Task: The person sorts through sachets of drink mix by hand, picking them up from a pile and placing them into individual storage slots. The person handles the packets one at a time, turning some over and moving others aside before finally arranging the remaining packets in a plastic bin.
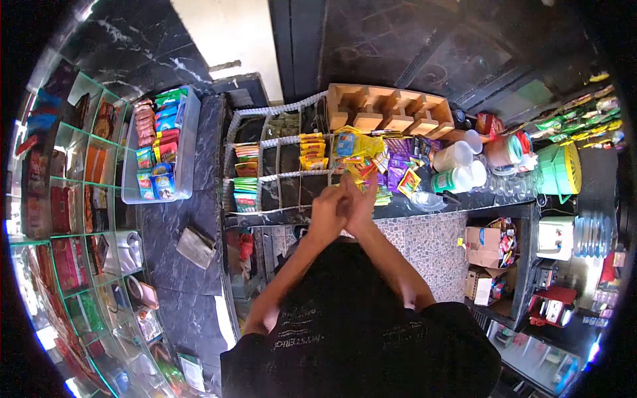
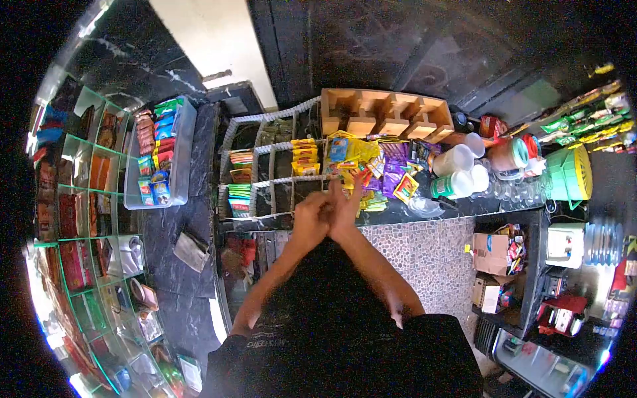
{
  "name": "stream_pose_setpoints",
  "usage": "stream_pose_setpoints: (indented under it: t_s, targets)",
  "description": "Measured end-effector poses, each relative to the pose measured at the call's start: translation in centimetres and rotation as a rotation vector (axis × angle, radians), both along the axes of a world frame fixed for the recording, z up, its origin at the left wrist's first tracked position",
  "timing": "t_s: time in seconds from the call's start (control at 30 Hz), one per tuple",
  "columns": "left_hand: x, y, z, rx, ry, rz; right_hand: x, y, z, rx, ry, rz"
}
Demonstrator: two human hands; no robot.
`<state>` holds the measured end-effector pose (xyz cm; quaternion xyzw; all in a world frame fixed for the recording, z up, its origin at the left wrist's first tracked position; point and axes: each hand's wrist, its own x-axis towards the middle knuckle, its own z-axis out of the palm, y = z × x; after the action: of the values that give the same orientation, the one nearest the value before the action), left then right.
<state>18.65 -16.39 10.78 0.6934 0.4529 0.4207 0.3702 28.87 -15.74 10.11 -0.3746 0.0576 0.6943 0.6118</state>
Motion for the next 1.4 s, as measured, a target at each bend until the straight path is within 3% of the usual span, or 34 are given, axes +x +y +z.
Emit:
stream_pose_setpoints:
  t_s: [0.03,0.07,0.13,0.17,0.23,0.4,0.47,0.5,0.6,0.63,0.73,0.83,0.87,0.93,0.97,1.03,1.13,1.17,1.2,1.27,1.3,1.37,1.4]
  targets:
    - [0.2,-0.7,0.9,0.050,-0.054,-0.022,1.0,0.2,-2.9,0.158,-0.191,0.072]
    - [0.1,-1.2,1.4,0.097,-0.107,-0.045,2.0,0.2,-4.8,0.155,-0.196,0.080]
    - [-0.8,-0.3,0.5,0.021,-0.137,-0.072,2.8,0.2,-7.0,0.300,0.119,0.140]
    - [-1.1,0.2,-0.4,0.024,-0.078,-0.022,-0.1,0.2,-2.5,0.072,-0.074,0.022]
    - [-1.4,0.5,-0.5,0.050,-0.060,0.044,-1.3,-0.3,-1.0,0.024,-0.115,0.002]
    - [-2.1,-0.4,0.8,-0.039,-0.179,-0.150,-0.1,-0.4,-2.8,0.057,-0.234,0.016]
    - [-2.1,-0.4,0.5,-0.080,-0.207,-0.169,1.0,-0.7,-4.8,0.118,-0.163,0.135]
    - [-2.2,-0.1,-0.2,0.023,-0.148,-0.108,0.2,-0.4,-3.1,0.115,-0.009,0.095]
    - [-2.4,0.9,-1.5,0.169,-0.050,-0.024,-3.0,0.3,2.9,-0.085,-0.028,-0.060]
    - [-2.5,1.1,-1.8,0.130,-0.006,-0.030,-0.8,-0.6,-0.9,0.169,0.031,0.109]
    - [-1.8,0.3,-1.0,0.138,-0.020,-0.032,-1.0,0.5,0.8,0.069,0.024,-0.021]
    - [-0.2,-1.1,1.1,0.132,-0.120,-0.071,4.7,1.8,-5.5,0.249,0.262,0.015]
    - [0.5,-1.2,1.5,0.090,-0.175,-0.117,5.6,1.7,-6.6,0.179,0.025,0.017]
    - [1.5,0.1,-0.2,0.038,-0.157,-0.075,2.8,1.4,-2.9,0.091,-0.532,-0.115]
    - [2.0,0.5,-0.7,-0.020,-0.103,-0.051,3.8,1.1,-3.9,0.096,-0.516,-0.085]
    - [3.7,0.7,-0.6,-0.025,-0.060,0.019,7.8,1.3,-6.7,0.263,0.030,0.233]
    - [6.5,0.2,-0.5,0.142,-0.091,-0.039,9.5,2.6,-3.0,0.120,-0.067,0.107]
    - [7.7,-0.1,-0.9,-0.050,-0.213,-0.157,11.5,3.5,-6.4,0.034,-0.146,0.007]
    - [8.5,-0.2,-1.5,-0.047,-0.206,-0.152,12.8,3.5,-8.0,0.037,-0.139,0.012]
    - [10.2,-0.1,-2.6,-0.416,-0.210,-0.345,15.6,2.7,-11.0,-0.111,-0.284,0.064]
    - [11.1,-0.5,-2.5,-0.400,-0.277,-0.340,22.9,2.7,-24.4,-0.105,-0.281,0.068]
    - [12.7,-0.8,-3.0,-0.417,-0.267,-0.327,31.8,1.6,-47.8,0.336,-0.176,0.320]
    - [13.1,-1.0,-3.1,-0.439,-0.259,-0.319,31.2,-2.9,-40.7,0.340,-0.163,0.332]
